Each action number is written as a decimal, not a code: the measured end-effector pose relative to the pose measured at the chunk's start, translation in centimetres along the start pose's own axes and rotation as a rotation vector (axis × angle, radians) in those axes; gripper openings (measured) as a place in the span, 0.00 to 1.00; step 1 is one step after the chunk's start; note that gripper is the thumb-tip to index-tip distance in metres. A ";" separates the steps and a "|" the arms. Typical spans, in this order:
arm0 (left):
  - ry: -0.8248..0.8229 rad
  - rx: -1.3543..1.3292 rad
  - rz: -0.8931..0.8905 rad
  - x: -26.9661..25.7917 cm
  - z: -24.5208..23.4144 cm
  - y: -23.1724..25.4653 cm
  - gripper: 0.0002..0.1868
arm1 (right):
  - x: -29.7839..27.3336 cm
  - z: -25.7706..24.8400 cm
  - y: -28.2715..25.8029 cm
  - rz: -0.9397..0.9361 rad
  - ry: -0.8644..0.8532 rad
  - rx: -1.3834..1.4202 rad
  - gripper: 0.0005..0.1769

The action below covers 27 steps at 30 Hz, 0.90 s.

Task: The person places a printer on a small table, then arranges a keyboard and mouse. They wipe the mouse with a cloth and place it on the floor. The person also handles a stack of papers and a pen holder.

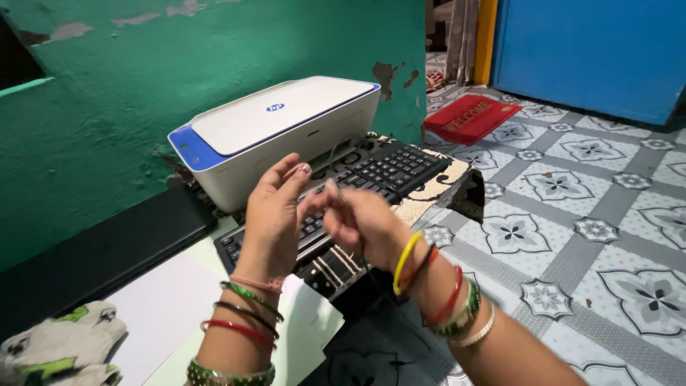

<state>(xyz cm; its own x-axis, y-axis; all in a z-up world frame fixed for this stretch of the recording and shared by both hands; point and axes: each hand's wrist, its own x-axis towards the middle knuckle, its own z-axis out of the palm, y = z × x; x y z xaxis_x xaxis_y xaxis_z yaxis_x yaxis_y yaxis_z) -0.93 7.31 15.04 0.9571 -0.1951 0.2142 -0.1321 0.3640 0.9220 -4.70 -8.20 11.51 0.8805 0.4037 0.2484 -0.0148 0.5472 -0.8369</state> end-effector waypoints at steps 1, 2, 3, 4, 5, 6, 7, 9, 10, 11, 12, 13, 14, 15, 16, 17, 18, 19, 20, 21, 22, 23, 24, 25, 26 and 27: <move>0.039 0.117 0.024 -0.2 -0.4 -0.7 0.22 | 0.9 -0.5 -0.5 -0.017 0.073 -0.014 0.28; 0.075 0.231 0.051 -0.4 -0.8 -1.5 0.22 | 2.1 -1.1 -1.7 -0.035 0.146 -0.031 0.28; -0.035 0.120 -0.044 -1.2 -1.3 -2.5 0.19 | 4.0 -1.6 -3.2 0.010 0.010 0.244 0.21; -0.145 0.009 -0.137 -2.2 -1.7 -3.3 0.20 | 5.7 -2.0 -4.6 0.057 -0.130 0.517 0.14; -0.255 -0.103 -0.229 -2.7 -1.8 -3.5 0.23 | 7.1 -2.2 -5.6 -0.005 0.066 0.457 0.13; -0.323 -0.075 -0.255 -3.3 -1.7 -3.4 0.20 | 8.6 -2.2 -6.6 -0.066 0.257 0.392 0.13; -0.391 -0.046 -0.282 -4.6 -1.4 -3.4 0.17 | 9.7 -2.6 -8.0 -0.093 0.230 0.502 0.13; -0.430 0.055 -0.316 -5.9 -1.4 -2.0 0.12 | 11.5 -3.5 -10.7 -0.158 0.172 0.654 0.14; -0.401 0.123 -0.328 -6.5 -2.0 -1.0 0.12 | 11.8 -4.1 -12.0 -0.193 0.147 0.698 0.16; -0.371 0.191 -0.341 -6.9 -2.7 -0.1 0.13 | 11.8 -4.6 -13.3 -0.224 0.156 0.696 0.15; -0.261 0.136 -0.296 -6.9 -3.6 0.7 0.13 | 11.6 -4.8 -14.2 -0.255 0.167 0.697 0.15; -0.152 0.080 -0.251 -6.6 -4.6 1.5 0.13 | 11.7 -4.5 -14.5 -0.285 0.177 0.698 0.15; -0.046 0.025 -0.206 -6.2 -5.4 2.1 0.14 | 11.8 -3.6 -13.7 -0.303 0.267 0.642 0.15; 0.023 -0.117 -0.090 -5.4 -6.0 2.6 0.13 | 11.8 -2.2 -12.2 -0.321 0.355 0.583 0.16; 0.087 -0.260 0.026 -4.4 -6.4 3.0 0.13 | 11.4 -0.8 -10.4 -0.342 0.445 0.522 0.17; 0.089 -0.326 0.107 -3.6 -6.9 3.4 0.13 | 10.6 0.9 -8.1 -0.201 0.380 0.410 0.25; 0.086 -0.397 0.190 -2.7 -7.3 3.8 0.13 | 9.4 2.7 -5.4 -0.065 0.312 0.291 0.34; 0.083 -0.468 0.274 -1.9 -7.7 4.2 0.13 | 8.0 4.7 -2.7 0.033 0.260 0.221 0.40; 0.113 -0.486 0.330 -1.1 -8.2 4.6 0.12 | 6.7 6.5 -0.4 0.104 0.135 0.194 0.45; 0.143 -0.505 0.385 -0.4 -8.7 5.0 0.12 | 5.5 8.0 1.1 0.175 0.010 0.166 0.51; 0.177 -0.521 0.436 -0.1 -9.3 5.4 0.11 | 4.4 8.9 2.4 0.267 -0.078 0.148 0.52; 0.254 -0.524 0.430 0.0 -10.2 5.8 0.11 | 3.7 9.5 3.2 0.359 -0.165 0.130 0.53; 0.331 -0.524 0.424 0.0 -11.3 6.2 0.10 | 3.3 9.4 3.4 0.367 -0.201 0.040 0.46; 0.408 -0.524 0.419 -0.1 -12.3 6.6 0.09 | 2.7 8.8 3.4 0.375 -0.236 -0.050 0.38; 0.433 -0.525 0.424 -0.1 -13.4 6.9 0.09 | 2.6 8.2 3.3 0.380 -0.276 -0.142 0.31; 0.458 -0.525 0.430 -0.4 -14.5 6.9 0.08 | 3.1 7.4 2.7 0.250 -0.288 -0.318 0.27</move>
<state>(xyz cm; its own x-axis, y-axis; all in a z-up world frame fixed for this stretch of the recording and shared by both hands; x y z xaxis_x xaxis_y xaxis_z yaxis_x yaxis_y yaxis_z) 1.53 23.09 16.65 0.8759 0.4084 0.2569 -0.4822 0.7235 0.4939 -5.48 -0.01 13.62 0.7009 0.7050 0.1082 -0.0244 0.1753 -0.9842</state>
